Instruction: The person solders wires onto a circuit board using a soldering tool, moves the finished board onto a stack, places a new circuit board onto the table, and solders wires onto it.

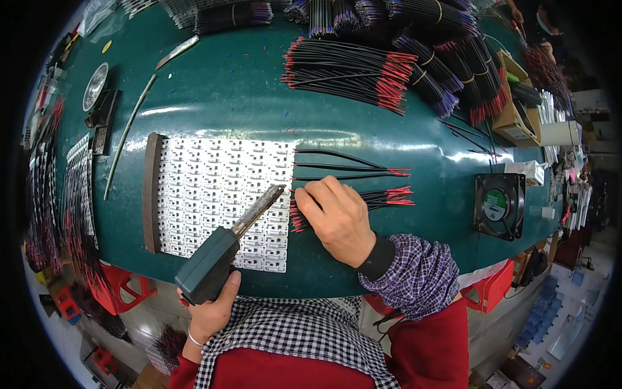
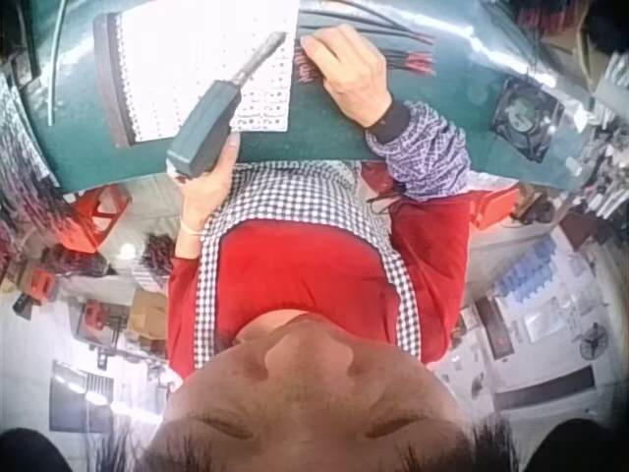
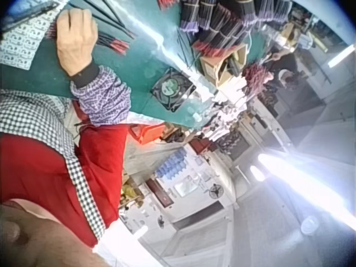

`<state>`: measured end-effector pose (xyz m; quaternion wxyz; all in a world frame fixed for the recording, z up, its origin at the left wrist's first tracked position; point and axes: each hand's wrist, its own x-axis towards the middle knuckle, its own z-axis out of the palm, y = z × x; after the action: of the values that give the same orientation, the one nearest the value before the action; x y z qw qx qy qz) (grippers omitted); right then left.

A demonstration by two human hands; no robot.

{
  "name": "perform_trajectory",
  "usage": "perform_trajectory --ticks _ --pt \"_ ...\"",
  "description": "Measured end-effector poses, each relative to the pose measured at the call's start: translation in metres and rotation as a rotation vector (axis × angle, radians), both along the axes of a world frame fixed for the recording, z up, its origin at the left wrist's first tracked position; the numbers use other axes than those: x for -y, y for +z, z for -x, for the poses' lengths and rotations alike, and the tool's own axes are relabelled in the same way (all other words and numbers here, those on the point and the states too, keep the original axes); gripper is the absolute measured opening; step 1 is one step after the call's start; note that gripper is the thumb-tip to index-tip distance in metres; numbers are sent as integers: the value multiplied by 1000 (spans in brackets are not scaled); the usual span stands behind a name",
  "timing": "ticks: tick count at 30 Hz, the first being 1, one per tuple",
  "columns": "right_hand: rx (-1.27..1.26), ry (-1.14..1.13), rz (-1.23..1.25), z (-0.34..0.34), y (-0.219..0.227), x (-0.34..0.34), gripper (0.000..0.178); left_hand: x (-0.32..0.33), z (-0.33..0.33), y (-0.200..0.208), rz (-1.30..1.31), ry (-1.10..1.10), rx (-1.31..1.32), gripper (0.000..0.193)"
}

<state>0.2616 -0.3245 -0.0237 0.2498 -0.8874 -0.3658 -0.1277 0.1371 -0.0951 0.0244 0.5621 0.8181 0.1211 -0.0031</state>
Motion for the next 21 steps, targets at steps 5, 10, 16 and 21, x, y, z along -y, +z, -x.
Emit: perform_trajectory --ticks 5,10,16,21 --pt "-5 -10 -1 0 -1 1 29 0 -1 2 -37 -68 -2 17" --pt "-6 -17 -42 0 2 -2 36 0 -1 0 -51 -65 32 15" --pt "-7 -14 -13 1 2 -3 40 2 -1 2 -31 -73 10 14" --pt "-4 -3 -5 0 3 -2 40 3 -4 2 -28 -71 -4 12"
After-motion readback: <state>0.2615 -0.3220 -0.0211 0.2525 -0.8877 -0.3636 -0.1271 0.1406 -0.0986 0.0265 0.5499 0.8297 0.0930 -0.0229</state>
